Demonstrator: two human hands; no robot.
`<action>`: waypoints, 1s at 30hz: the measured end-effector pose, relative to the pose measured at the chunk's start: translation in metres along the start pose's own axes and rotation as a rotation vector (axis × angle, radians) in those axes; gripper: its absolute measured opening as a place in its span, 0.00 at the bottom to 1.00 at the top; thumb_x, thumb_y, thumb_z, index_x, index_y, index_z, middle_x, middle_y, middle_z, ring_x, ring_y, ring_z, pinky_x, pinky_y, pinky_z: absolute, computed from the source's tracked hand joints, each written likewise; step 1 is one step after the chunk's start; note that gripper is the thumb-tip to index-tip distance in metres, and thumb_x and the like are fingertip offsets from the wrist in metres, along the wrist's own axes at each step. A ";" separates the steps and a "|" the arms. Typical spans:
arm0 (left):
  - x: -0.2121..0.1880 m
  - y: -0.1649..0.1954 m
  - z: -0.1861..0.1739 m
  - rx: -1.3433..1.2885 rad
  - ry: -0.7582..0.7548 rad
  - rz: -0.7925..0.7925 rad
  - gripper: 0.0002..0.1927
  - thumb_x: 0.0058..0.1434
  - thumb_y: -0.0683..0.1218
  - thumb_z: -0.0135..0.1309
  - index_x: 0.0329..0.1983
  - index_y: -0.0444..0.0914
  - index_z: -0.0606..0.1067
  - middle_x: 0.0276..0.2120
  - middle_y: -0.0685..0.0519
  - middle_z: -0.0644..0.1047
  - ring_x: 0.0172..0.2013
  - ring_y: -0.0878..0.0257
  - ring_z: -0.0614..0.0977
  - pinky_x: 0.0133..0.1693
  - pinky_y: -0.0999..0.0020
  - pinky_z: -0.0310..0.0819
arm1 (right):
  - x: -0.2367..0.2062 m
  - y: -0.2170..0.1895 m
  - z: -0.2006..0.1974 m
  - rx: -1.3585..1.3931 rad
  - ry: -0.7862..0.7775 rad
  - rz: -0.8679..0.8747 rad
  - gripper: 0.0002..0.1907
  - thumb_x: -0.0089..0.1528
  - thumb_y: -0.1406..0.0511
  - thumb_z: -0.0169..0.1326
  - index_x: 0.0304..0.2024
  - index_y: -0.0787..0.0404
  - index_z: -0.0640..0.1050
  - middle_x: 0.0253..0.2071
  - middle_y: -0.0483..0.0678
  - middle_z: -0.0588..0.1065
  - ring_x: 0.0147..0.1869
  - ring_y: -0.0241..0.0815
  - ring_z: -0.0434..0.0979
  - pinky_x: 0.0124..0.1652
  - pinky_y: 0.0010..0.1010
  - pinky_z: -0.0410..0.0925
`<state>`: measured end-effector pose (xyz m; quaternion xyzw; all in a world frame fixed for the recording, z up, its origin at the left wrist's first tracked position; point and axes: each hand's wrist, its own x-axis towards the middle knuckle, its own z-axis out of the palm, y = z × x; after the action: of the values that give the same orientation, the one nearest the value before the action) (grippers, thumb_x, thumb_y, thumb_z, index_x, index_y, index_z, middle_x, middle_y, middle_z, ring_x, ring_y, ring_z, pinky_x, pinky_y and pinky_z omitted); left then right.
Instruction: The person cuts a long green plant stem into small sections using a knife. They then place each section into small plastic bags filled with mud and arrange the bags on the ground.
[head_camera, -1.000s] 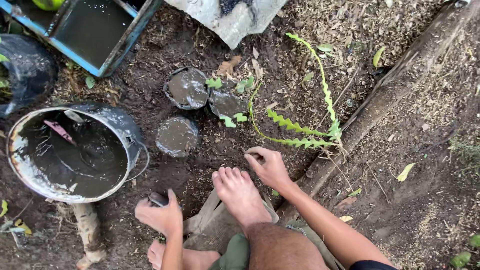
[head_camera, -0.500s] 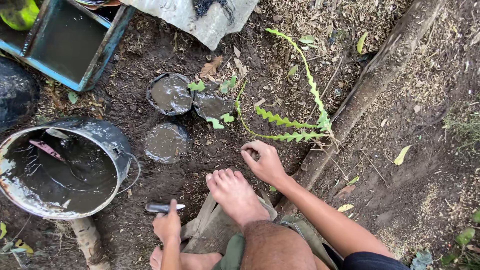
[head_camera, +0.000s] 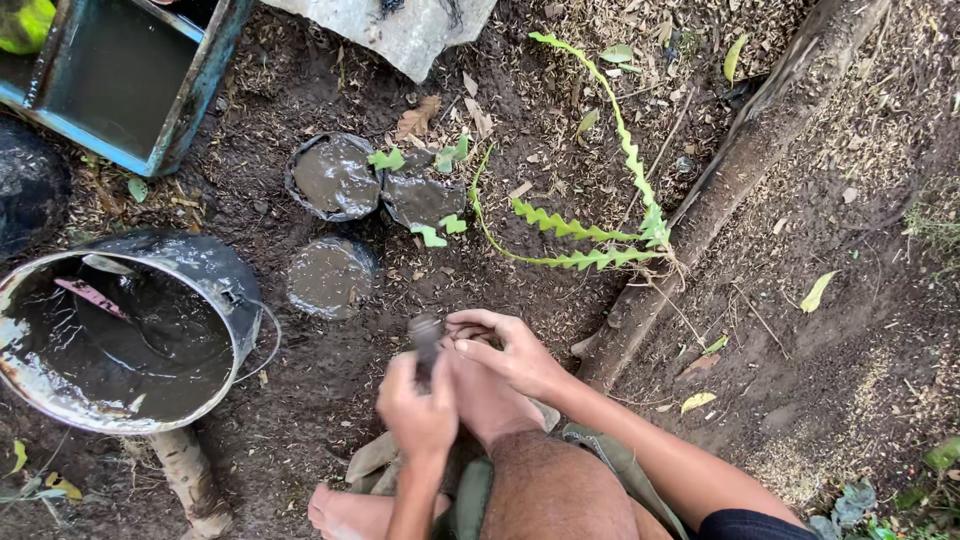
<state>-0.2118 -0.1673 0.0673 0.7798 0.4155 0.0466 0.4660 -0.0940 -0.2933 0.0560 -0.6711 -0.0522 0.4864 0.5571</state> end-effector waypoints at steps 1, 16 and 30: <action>0.005 0.017 0.005 0.045 -0.064 0.120 0.09 0.57 0.44 0.60 0.37 0.33 0.79 0.29 0.44 0.81 0.29 0.50 0.82 0.32 0.59 0.73 | -0.001 0.000 0.000 0.030 -0.012 0.043 0.20 0.64 0.64 0.56 0.56 0.67 0.77 0.47 0.45 0.80 0.51 0.32 0.78 0.52 0.26 0.71; 0.042 0.104 0.134 0.048 -0.702 0.507 0.10 0.56 0.50 0.60 0.32 0.37 0.78 0.30 0.48 0.81 0.36 0.50 0.82 0.42 0.53 0.70 | -0.090 0.044 -0.146 0.630 0.668 0.135 0.23 0.67 0.53 0.50 0.52 0.64 0.77 0.42 0.46 0.75 0.47 0.40 0.74 0.52 0.34 0.66; 0.022 0.102 0.284 0.533 -0.766 0.818 0.33 0.55 0.58 0.60 0.55 0.30 0.72 0.46 0.41 0.79 0.48 0.48 0.78 0.48 0.53 0.67 | -0.162 0.088 -0.180 0.750 0.922 -0.042 0.20 0.63 0.72 0.61 0.58 0.68 0.76 0.35 0.46 0.71 0.36 0.39 0.66 0.39 0.36 0.59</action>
<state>-0.0048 -0.3702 -0.0212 0.9267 -0.1162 -0.1673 0.3157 -0.0918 -0.5508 0.0656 -0.5695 0.3573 0.1190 0.7306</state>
